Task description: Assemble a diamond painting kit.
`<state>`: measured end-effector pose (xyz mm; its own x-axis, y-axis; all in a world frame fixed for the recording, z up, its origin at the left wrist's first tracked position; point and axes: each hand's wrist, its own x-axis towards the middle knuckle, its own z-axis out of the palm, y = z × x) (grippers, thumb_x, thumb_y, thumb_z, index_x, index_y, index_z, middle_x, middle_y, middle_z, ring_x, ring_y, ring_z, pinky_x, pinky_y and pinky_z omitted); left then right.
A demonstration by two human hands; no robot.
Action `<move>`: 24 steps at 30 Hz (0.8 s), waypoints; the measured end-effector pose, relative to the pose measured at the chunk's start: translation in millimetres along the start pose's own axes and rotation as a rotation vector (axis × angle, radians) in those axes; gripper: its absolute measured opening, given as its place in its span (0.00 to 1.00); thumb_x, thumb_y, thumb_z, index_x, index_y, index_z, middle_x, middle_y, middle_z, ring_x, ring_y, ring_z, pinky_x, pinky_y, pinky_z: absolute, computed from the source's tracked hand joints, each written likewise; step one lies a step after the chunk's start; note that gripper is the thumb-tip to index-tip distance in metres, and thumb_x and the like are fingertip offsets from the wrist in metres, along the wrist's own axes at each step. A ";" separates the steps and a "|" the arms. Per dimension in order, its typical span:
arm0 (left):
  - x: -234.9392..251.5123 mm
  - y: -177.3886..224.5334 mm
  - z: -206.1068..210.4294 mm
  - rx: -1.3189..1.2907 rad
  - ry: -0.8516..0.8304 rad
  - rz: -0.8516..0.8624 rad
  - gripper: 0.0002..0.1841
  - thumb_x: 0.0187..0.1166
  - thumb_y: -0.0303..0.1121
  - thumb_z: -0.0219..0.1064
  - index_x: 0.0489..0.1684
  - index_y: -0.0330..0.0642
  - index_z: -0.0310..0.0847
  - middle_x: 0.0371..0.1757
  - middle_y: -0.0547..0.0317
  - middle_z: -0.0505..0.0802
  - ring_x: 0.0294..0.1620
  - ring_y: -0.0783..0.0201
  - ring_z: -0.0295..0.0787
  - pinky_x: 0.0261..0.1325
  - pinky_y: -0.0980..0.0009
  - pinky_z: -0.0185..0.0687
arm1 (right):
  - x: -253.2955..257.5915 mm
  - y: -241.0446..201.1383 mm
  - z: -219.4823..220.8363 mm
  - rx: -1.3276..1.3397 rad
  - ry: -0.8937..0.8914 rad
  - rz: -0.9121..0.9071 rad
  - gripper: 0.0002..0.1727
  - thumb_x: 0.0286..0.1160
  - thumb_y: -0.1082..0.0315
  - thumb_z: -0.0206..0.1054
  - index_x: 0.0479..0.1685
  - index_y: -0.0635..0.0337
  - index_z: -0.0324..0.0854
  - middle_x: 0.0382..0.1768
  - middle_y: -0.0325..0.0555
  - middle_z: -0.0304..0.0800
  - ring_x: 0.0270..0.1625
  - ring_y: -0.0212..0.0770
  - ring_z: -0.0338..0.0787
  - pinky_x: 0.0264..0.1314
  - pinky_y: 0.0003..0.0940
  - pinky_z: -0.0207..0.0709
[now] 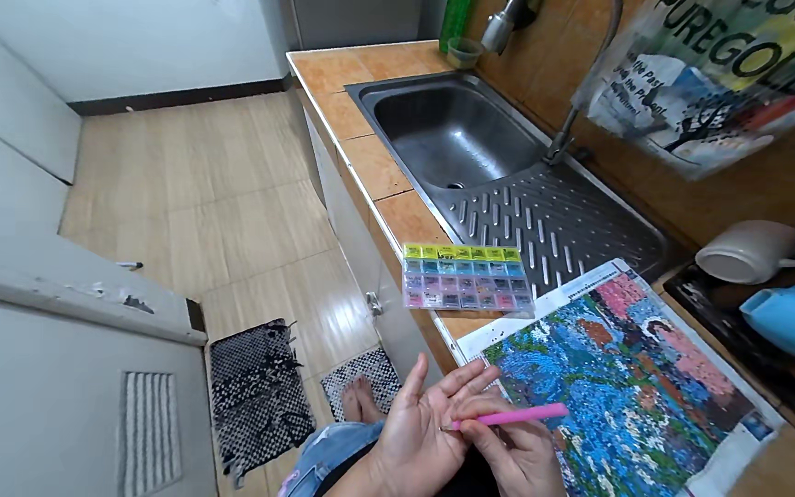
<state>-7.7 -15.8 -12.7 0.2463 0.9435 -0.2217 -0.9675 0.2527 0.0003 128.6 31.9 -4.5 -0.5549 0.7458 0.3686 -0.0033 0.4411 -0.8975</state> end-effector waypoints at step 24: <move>3.2 0.0 9.3 0.347 0.514 0.063 0.21 0.94 0.34 0.39 0.56 0.36 0.82 0.44 0.53 0.97 0.42 0.61 0.96 0.51 0.68 0.90 | 23.2 -8.2 -74.7 0.510 0.479 0.704 0.20 0.92 0.74 0.41 0.37 0.60 0.80 0.30 0.39 0.93 0.27 0.29 0.92 0.33 0.21 0.87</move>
<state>-6.4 -10.7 -4.3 0.0468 0.7569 -0.6518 -0.8835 0.3359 0.3266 177.9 82.9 29.5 -0.1731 0.9280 -0.3300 -0.2221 -0.3632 -0.9048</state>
